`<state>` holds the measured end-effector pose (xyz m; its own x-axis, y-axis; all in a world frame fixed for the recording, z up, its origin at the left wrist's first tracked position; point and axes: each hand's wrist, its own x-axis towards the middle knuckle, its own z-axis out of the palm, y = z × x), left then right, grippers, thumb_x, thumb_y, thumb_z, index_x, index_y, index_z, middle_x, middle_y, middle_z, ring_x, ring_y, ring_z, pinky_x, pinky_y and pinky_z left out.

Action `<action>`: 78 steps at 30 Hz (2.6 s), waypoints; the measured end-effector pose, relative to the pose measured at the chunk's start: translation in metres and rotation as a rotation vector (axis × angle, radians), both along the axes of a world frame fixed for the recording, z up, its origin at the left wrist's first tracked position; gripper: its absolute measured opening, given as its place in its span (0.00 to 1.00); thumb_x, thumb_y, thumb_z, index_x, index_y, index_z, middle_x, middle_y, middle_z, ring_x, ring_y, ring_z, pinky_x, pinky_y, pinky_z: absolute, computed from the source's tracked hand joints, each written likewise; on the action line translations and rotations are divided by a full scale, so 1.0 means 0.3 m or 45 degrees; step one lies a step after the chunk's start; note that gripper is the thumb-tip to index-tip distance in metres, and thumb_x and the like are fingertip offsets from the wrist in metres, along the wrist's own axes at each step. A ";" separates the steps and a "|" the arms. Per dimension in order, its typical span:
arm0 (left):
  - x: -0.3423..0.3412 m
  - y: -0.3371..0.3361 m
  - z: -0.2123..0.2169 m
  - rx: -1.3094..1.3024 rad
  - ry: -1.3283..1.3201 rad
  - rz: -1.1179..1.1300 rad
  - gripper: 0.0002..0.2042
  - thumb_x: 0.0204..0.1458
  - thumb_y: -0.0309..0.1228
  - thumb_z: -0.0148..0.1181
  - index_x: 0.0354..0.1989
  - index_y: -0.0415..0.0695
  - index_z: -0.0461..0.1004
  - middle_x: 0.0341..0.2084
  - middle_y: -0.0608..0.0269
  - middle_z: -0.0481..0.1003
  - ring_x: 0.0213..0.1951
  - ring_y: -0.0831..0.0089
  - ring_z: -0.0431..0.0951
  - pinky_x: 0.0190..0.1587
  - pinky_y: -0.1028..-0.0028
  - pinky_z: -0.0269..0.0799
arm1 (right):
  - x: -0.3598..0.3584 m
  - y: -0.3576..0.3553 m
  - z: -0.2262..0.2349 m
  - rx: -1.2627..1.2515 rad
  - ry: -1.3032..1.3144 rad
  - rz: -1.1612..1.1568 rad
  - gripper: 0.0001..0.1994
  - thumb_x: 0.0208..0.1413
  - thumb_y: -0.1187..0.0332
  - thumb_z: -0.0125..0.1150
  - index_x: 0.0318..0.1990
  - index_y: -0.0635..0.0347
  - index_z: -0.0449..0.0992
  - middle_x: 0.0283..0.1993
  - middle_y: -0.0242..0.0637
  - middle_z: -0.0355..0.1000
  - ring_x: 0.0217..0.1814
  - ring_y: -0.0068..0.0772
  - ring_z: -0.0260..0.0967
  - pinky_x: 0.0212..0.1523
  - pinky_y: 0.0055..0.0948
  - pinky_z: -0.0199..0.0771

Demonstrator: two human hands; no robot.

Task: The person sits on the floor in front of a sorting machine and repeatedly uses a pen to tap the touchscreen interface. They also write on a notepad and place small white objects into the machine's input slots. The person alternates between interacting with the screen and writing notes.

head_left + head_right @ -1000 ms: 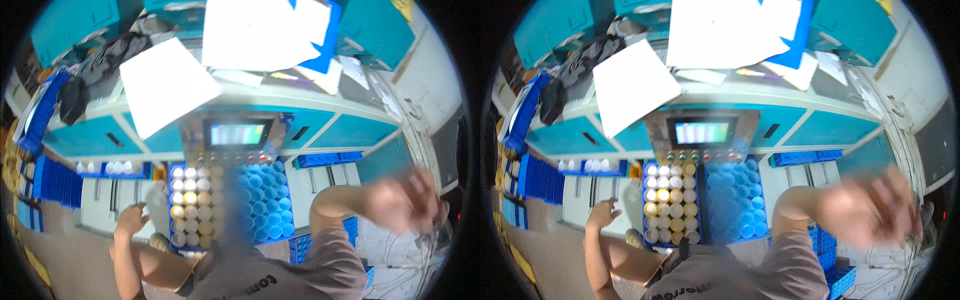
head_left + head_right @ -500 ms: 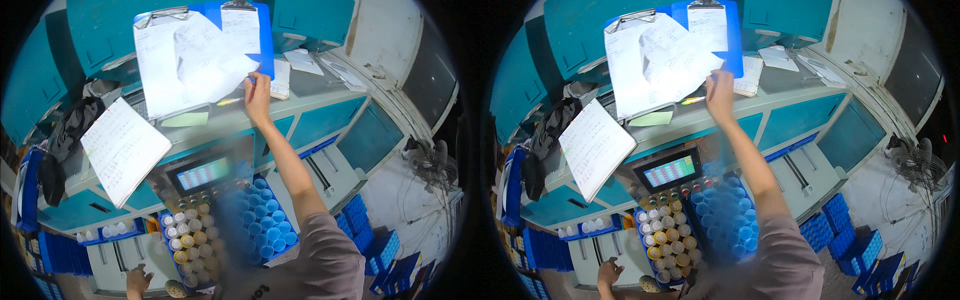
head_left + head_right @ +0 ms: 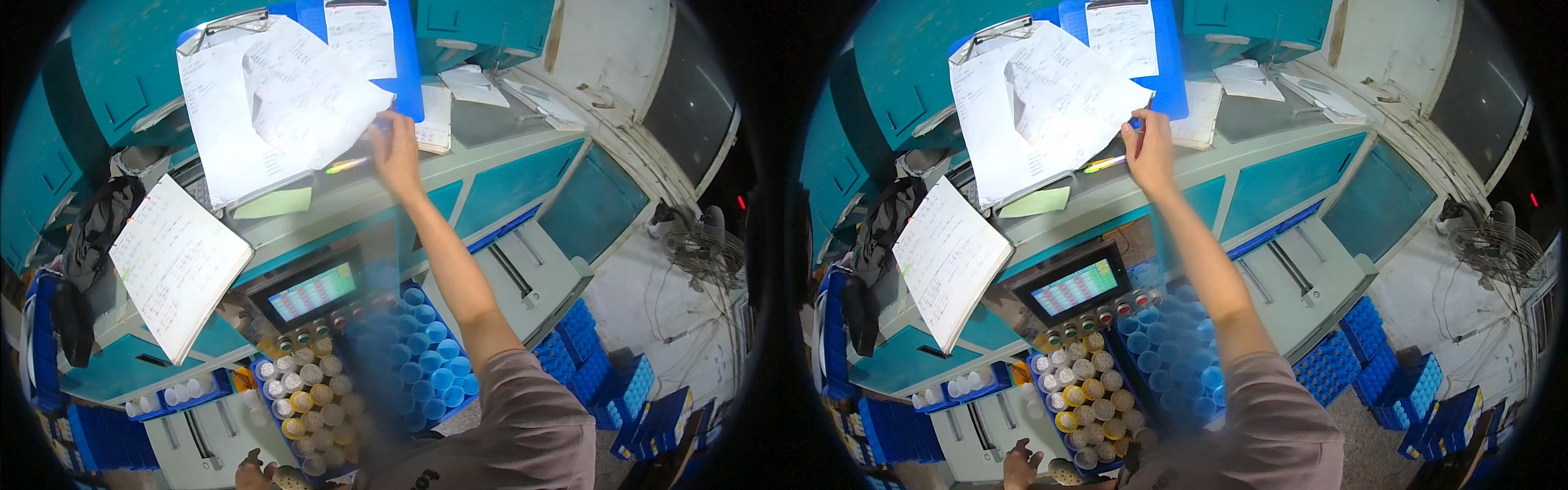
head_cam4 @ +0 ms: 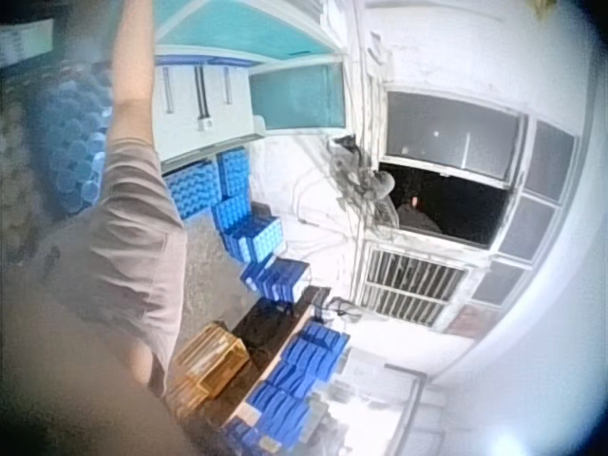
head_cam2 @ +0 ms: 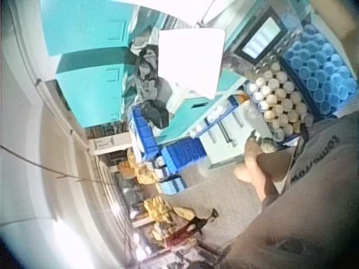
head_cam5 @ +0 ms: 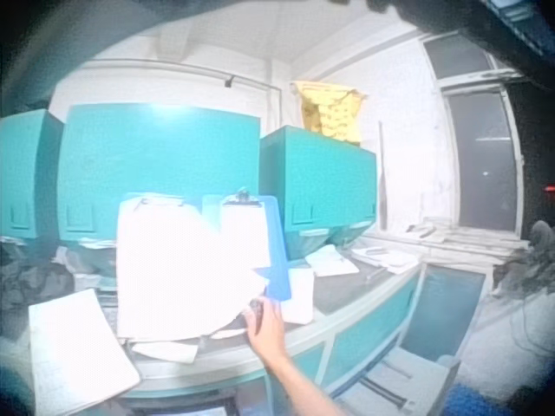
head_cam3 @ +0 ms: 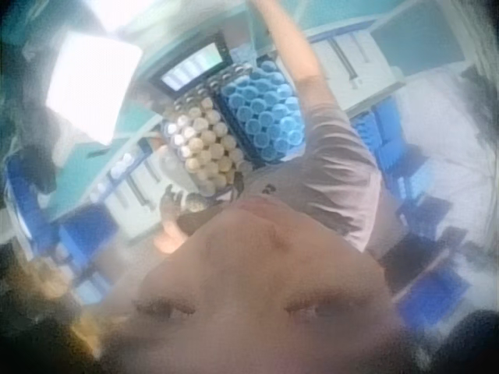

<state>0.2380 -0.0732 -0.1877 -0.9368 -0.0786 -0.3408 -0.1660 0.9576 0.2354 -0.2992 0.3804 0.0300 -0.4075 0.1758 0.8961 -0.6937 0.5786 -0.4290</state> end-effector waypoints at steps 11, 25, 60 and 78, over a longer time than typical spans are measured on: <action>0.034 -0.108 -0.100 0.064 -0.096 0.190 0.31 0.61 0.45 0.66 0.69 0.42 0.70 0.48 0.39 0.83 0.52 0.44 0.83 0.56 0.54 0.78 | 0.038 -0.020 0.016 0.230 -0.062 0.183 0.20 0.57 0.81 0.62 0.57 0.59 0.74 0.52 0.52 0.76 0.50 0.57 0.77 0.51 0.42 0.77; -0.079 0.065 0.231 0.003 -0.009 0.180 0.29 0.53 0.40 0.74 0.60 0.38 0.75 0.41 0.41 0.84 0.46 0.43 0.84 0.49 0.52 0.80 | 0.069 -0.019 0.025 0.348 -0.055 0.351 0.12 0.59 0.63 0.72 0.47 0.54 0.80 0.35 0.45 0.80 0.35 0.47 0.79 0.39 0.38 0.78; -0.325 0.018 0.304 -0.027 -0.052 0.083 0.28 0.59 0.36 0.70 0.66 0.40 0.72 0.51 0.38 0.81 0.55 0.41 0.80 0.57 0.51 0.76 | 0.814 -0.167 -0.439 0.455 -0.181 0.299 0.14 0.54 0.78 0.71 0.49 0.57 0.85 0.34 0.29 0.80 0.36 0.31 0.73 0.43 0.33 0.62; -0.317 0.018 0.321 -0.046 -0.103 0.092 0.29 0.59 0.38 0.69 0.67 0.41 0.71 0.53 0.41 0.81 0.56 0.43 0.80 0.58 0.51 0.76 | 0.808 -0.228 -0.418 0.560 -0.100 0.256 0.15 0.54 0.77 0.71 0.50 0.59 0.84 0.39 0.32 0.82 0.40 0.35 0.75 0.45 0.37 0.64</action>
<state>0.1429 -0.0677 -0.0913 -0.8977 -0.1587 -0.4110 -0.2522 0.9501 0.1838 -0.0569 0.3118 -0.0954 -0.4638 -0.3015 0.8330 -0.7858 0.5743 -0.2297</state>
